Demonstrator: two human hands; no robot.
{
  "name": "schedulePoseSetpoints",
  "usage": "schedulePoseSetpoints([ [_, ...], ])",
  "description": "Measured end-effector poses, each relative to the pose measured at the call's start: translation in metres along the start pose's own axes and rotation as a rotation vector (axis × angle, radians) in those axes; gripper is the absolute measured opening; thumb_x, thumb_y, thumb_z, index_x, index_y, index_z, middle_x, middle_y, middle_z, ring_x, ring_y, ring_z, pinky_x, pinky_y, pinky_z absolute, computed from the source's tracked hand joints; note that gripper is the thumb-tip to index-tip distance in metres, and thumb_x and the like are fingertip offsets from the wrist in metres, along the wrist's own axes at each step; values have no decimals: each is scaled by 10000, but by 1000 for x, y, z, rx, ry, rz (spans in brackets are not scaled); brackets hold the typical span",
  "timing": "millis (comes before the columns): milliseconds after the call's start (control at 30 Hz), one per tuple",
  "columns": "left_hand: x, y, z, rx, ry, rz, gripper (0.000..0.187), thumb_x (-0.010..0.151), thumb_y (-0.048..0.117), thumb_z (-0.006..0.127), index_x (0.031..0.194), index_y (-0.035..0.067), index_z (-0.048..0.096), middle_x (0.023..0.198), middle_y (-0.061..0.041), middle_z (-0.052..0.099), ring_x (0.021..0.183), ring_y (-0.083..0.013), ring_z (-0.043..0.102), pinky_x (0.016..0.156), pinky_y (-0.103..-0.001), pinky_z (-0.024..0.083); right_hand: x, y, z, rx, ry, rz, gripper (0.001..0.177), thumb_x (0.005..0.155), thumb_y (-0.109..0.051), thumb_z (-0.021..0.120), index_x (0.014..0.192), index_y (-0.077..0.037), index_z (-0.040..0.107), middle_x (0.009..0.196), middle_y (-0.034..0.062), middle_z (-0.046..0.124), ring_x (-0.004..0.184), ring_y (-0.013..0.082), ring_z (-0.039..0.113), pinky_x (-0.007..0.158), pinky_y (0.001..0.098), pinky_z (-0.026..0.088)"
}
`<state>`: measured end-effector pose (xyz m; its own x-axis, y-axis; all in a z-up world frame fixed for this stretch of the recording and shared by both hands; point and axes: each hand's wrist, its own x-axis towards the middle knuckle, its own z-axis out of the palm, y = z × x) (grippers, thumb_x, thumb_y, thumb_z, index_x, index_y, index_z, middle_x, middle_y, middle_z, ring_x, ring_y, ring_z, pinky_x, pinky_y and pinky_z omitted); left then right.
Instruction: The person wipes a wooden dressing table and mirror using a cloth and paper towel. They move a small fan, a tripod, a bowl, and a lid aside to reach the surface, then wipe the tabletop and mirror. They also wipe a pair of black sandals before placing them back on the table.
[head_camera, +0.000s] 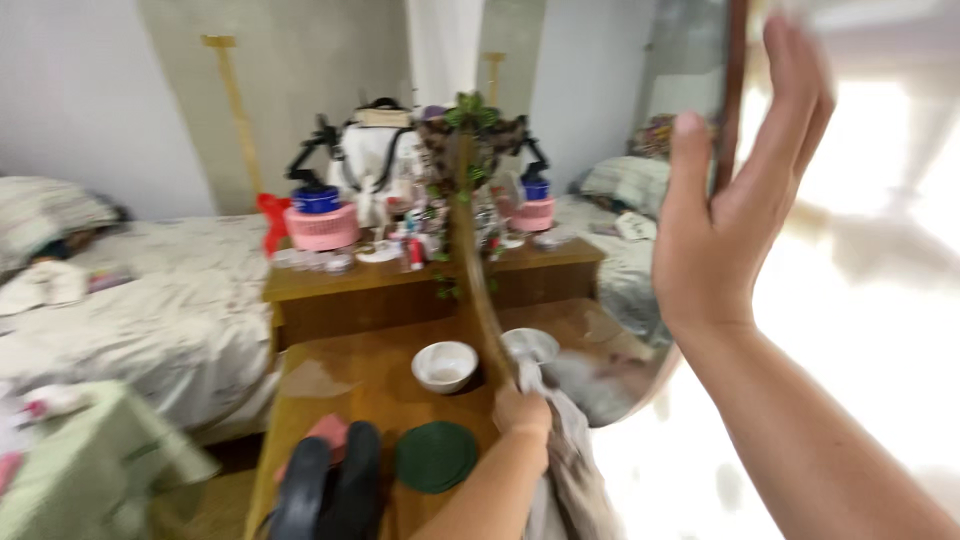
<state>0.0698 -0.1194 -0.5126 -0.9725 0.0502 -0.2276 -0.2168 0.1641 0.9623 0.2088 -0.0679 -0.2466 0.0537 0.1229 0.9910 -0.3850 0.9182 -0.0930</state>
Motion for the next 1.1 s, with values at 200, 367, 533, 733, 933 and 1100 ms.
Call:
schedulePoseSetpoints([
  [200,28,15,-108,407,119,437,604,891,241,690,1463,184,507,1501,-240,385,1258,-436,503,1047,-490,433,-20,-69,84,253,-134,-75,278,1139,-84,592,1408,-68,524,1559,134,469,1543,284,404,1310,421,319],
  [367,24,-9,-220,494,287,547,387,914,275,750,1270,133,693,1336,-235,573,1234,-405,545,1026,-452,446,-74,-130,143,635,-478,278,251,989,-125,627,1218,-28,653,1323,114,628,1152,190,621,934,310,487],
  [533,0,-42,-393,-118,265,298,262,1018,166,548,1143,88,765,878,-93,693,766,-158,599,635,-281,466,-136,-205,230,909,-867,578,263,988,-221,665,1201,-93,748,904,60,705,810,107,596,714,254,494],
  [733,-34,-44,-575,-250,610,218,261,999,165,535,1099,97,766,881,11,670,736,-95,575,533,-277,429,-203,-292,345,1084,-1276,615,306,957,-282,629,1209,-155,747,1029,10,777,938,88,689,739,268,548],
  [933,20,-18,-695,-102,644,224,256,984,167,548,1056,77,777,816,-11,665,698,-104,600,535,-284,446,-240,-359,467,1146,-1481,905,362,954,-280,590,1296,-199,678,1256,-60,720,1114,94,703,824,293,532],
  [1100,113,-9,-753,208,591,239,254,884,87,601,1038,65,802,821,-87,743,728,-168,677,651,-323,523,-260,-374,544,1069,-1518,993,376,975,-286,572,1329,-189,653,1253,-22,728,1127,109,693,844,307,531],
])
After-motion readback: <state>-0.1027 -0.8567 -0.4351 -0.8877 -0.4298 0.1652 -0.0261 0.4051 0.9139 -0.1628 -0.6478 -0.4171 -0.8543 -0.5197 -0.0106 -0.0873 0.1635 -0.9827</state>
